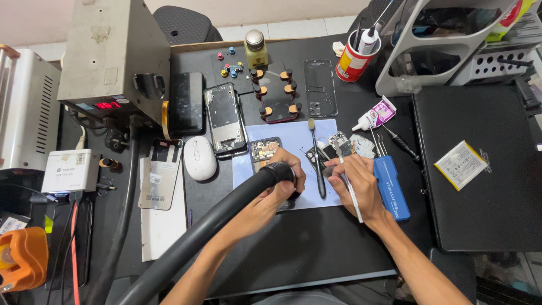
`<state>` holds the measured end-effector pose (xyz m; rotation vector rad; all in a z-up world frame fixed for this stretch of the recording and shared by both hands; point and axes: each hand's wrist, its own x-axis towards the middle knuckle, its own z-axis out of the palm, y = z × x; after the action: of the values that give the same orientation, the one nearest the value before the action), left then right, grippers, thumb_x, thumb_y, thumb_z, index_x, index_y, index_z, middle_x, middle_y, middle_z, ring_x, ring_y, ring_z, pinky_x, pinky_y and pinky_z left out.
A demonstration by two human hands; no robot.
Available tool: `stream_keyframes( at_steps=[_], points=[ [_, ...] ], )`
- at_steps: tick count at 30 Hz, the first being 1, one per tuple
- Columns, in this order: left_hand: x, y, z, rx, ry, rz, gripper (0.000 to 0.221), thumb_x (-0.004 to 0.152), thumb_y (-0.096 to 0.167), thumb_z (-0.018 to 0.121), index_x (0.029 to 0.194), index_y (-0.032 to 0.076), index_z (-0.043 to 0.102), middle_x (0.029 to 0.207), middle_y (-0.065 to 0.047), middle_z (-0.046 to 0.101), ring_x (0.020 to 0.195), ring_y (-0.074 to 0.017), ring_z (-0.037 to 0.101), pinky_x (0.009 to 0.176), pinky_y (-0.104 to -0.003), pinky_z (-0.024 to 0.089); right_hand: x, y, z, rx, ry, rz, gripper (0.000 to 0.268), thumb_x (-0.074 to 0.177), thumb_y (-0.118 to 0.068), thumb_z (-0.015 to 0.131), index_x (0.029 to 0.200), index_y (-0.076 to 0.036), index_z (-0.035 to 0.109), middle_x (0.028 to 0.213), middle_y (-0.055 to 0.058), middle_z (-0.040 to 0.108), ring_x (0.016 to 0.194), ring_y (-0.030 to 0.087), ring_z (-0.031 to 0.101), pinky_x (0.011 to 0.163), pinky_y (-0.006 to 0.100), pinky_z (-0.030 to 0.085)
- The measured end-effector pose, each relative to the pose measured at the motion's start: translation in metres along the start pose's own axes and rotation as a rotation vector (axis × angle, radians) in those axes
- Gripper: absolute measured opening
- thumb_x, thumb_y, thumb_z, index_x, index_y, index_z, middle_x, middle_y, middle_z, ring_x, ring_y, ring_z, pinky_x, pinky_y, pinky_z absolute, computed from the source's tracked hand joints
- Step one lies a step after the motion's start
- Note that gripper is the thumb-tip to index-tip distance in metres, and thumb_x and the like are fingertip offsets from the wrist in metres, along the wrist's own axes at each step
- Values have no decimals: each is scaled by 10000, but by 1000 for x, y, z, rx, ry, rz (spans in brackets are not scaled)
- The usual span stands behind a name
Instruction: The person uses a heat gun to warm the edges of a mobile phone and then pries the back panel off using a thin metal tool.
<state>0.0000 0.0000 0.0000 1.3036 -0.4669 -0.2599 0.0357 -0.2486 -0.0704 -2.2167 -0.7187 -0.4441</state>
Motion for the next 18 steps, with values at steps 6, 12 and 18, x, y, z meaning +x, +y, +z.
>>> stream_keyframes(
  at_steps=[6, 12, 18],
  points=[
    [2, 3, -2, -16, 49, -18, 459, 1063, 527, 511, 1160, 80, 469, 985, -38, 527, 948, -132, 501, 864, -295, 425, 2, -2, -1, -2, 2, -2, 283, 976, -271, 653, 835, -39, 571, 968, 83, 727, 873, 237, 652, 895, 371, 421],
    [7, -3, -7, 40, 103, 72, 481, 1067, 526, 546, 1164, 66, 443, 1018, -57, 537, 1009, -158, 496, 967, -320, 430, 2, -2, 0, -9, 2, -10, 274, 984, -274, 641, 833, -54, 581, 952, 77, 728, 883, 223, 664, 909, 376, 413],
    [7, -4, -11, 86, 149, 151, 509, 1079, 540, 533, 1209, 53, 462, 1089, -78, 561, 1106, -168, 514, 1088, -322, 400, 2, -2, -1, -5, 3, -11, 293, 990, -284, 633, 832, -43, 577, 950, 83, 727, 870, 230, 659, 899, 379, 411]
  ],
)
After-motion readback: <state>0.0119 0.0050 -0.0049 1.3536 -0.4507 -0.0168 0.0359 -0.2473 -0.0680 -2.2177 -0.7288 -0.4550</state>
